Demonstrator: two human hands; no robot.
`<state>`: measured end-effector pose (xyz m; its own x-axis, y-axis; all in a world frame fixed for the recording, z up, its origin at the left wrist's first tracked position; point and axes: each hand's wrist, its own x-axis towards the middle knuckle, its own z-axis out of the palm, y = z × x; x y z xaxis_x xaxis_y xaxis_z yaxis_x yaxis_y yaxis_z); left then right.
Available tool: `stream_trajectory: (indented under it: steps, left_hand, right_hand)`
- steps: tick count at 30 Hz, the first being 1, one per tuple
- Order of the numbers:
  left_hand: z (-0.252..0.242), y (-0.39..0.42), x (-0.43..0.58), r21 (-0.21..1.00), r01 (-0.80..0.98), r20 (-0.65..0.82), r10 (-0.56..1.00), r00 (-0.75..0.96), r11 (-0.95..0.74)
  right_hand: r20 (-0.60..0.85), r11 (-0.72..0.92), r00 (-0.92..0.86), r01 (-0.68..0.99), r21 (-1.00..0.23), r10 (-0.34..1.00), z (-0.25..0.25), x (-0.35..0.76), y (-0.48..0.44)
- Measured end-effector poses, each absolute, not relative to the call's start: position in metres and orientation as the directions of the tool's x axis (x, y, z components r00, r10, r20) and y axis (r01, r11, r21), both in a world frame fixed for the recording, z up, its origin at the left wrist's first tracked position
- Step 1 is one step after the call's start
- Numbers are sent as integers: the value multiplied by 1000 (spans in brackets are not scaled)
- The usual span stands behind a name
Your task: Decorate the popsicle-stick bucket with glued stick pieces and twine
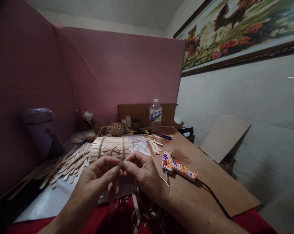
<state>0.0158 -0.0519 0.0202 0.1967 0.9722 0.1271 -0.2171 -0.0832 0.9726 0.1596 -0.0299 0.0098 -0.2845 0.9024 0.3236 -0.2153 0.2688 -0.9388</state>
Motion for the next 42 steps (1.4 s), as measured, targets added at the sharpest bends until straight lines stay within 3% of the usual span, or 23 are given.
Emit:
stream_trajectory:
  steps: [17,34,42]
  left_hand:
    - [19,-46,17,930,-363,45,967,249,50]
    - [16,-45,13,949,-314,58,971,233,19]
    - [21,-47,12,914,-399,28,967,252,78]
  right_hand:
    - [318,247,-315,-244,-938,894,4,159,-29]
    - [306,256,-336,-184,-949,891,6,158,-30]
    - [491,480,-194,-102,-871,850,-1,159,-37]
